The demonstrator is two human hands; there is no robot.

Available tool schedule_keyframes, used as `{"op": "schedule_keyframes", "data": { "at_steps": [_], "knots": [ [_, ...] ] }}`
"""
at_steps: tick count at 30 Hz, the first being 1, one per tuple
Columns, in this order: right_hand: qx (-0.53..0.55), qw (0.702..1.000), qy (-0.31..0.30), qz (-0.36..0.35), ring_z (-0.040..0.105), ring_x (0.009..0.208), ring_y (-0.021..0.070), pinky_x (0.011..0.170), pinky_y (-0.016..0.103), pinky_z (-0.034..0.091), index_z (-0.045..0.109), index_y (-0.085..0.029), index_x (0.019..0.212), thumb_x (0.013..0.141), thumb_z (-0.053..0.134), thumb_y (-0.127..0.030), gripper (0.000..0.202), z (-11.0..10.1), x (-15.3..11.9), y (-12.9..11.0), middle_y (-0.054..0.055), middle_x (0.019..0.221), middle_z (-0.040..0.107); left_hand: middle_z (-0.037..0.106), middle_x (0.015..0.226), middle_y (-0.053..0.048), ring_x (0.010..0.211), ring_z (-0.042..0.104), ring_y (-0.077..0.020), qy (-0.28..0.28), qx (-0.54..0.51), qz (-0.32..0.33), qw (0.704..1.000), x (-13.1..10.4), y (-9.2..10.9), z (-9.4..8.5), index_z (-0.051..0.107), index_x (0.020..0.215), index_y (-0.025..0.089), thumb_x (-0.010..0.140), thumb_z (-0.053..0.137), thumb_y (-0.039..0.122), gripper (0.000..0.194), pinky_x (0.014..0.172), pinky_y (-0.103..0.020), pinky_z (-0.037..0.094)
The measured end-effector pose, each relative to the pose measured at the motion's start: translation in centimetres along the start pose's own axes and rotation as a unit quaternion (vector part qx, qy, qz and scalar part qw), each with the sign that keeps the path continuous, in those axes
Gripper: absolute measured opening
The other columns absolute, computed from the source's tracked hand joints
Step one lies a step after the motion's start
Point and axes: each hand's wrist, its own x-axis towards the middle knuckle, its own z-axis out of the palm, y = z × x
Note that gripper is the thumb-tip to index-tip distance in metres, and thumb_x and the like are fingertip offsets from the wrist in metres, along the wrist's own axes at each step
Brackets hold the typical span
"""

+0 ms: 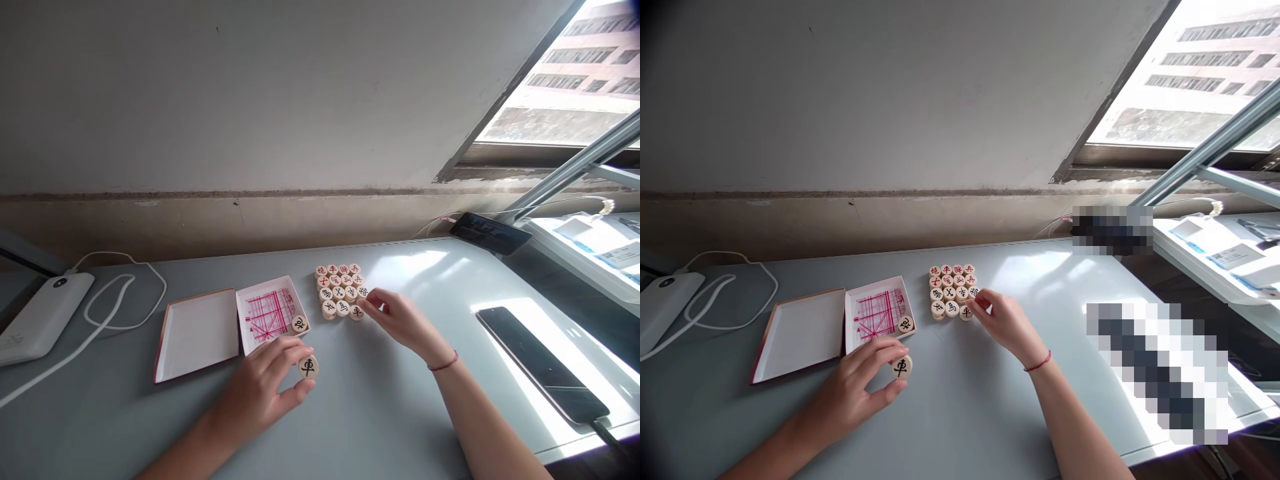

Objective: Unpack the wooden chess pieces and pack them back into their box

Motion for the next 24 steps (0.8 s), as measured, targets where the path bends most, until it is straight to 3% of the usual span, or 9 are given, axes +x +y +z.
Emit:
{"op": "schedule_keyframes", "data": {
  "at_steps": [2,6,9,13,16,18,24],
  "knots": [
    [0.048,0.997,-0.040,-0.033,0.031,0.051,0.0085,0.048,0.023,0.026,0.054,-0.018,0.071,0.089,0.047,-0.054,0.041,0.4,-0.7,-1.4,-0.003,0.059,0.046,0.059,0.106,-0.006,0.088,0.064,-0.0147,0.002,0.011,-0.013,1.000,0.0,0.2,0.2,0.051,0.115,0.021,0.092,0.053,0.026,0.023,0.080,-0.027,0.054],
    [0.144,0.955,-0.228,-0.125,0.031,0.050,0.0069,0.045,0.022,0.024,0.062,-0.017,0.087,0.088,0.052,-0.053,0.037,2.3,-2.5,-4.7,-0.004,0.062,0.046,0.057,0.102,-0.006,0.083,0.064,-0.0154,0.025,0.043,-0.012,0.999,0.1,0.8,0.9,0.053,0.112,0.021,0.093,0.052,0.029,0.021,0.073,-0.026,0.054],
    [0.158,0.937,-0.278,-0.143,0.031,0.050,0.0066,0.045,0.021,0.025,0.061,-0.016,0.085,0.090,0.050,-0.051,0.037,3.2,-3.0,-5.8,-0.005,0.058,0.043,0.058,0.100,-0.005,0.083,0.064,-0.0154,0.022,0.058,0.002,0.998,0.2,1.0,1.2,0.053,0.110,0.020,0.094,0.050,0.029,0.019,0.072,-0.026,0.053],
    [0.136,0.957,-0.230,-0.117,0.037,0.056,0.0085,0.050,0.022,0.030,0.060,-0.016,0.082,0.089,0.049,-0.054,0.040,1.2,-1.9,-3.8,-0.002,0.065,0.049,0.061,0.105,-0.008,0.093,0.062,-0.0204,0.026,0.128,0.018,0.991,0.3,0.4,1.1,0.051,0.119,0.018,0.094,0.050,0.035,0.030,0.079,-0.033,0.051],
    [0.100,0.983,-0.152,-0.038,0.039,0.058,0.0099,0.052,0.024,0.030,0.058,-0.016,0.075,0.085,0.049,-0.062,0.047,-1.2,-0.6,-1.1,0.000,0.066,0.051,0.063,0.107,-0.009,0.096,0.061,-0.0236,0.036,0.201,0.004,0.979,0.3,-0.7,0.7,0.051,0.123,0.018,0.093,0.051,0.035,0.035,0.082,-0.037,0.048],
    [0.083,0.987,-0.141,0.010,0.034,0.053,0.0090,0.049,0.024,0.025,0.054,-0.017,0.067,0.081,0.049,-0.067,0.053,-2.1,0.0,0.3,-0.002,0.060,0.045,0.063,0.110,-0.009,0.097,0.060,-0.0247,0.038,0.241,-0.012,0.970,0.2,-1.6,0.6,0.051,0.124,0.018,0.093,0.051,0.035,0.036,0.082,-0.038,0.046],
    [0.075,0.984,-0.160,0.021,0.030,0.052,0.0081,0.049,0.024,0.022,0.049,-0.017,0.062,0.077,0.049,-0.071,0.056,-1.1,0.7,1.3,-0.003,0.057,0.042,0.067,0.107,-0.008,0.096,0.061,-0.0233,0.006,0.279,-0.044,0.959,-0.1,-2.9,0.8,0.055,0.120,0.016,0.093,0.048,0.031,0.031,0.080,-0.036,0.044]
  ]
}}
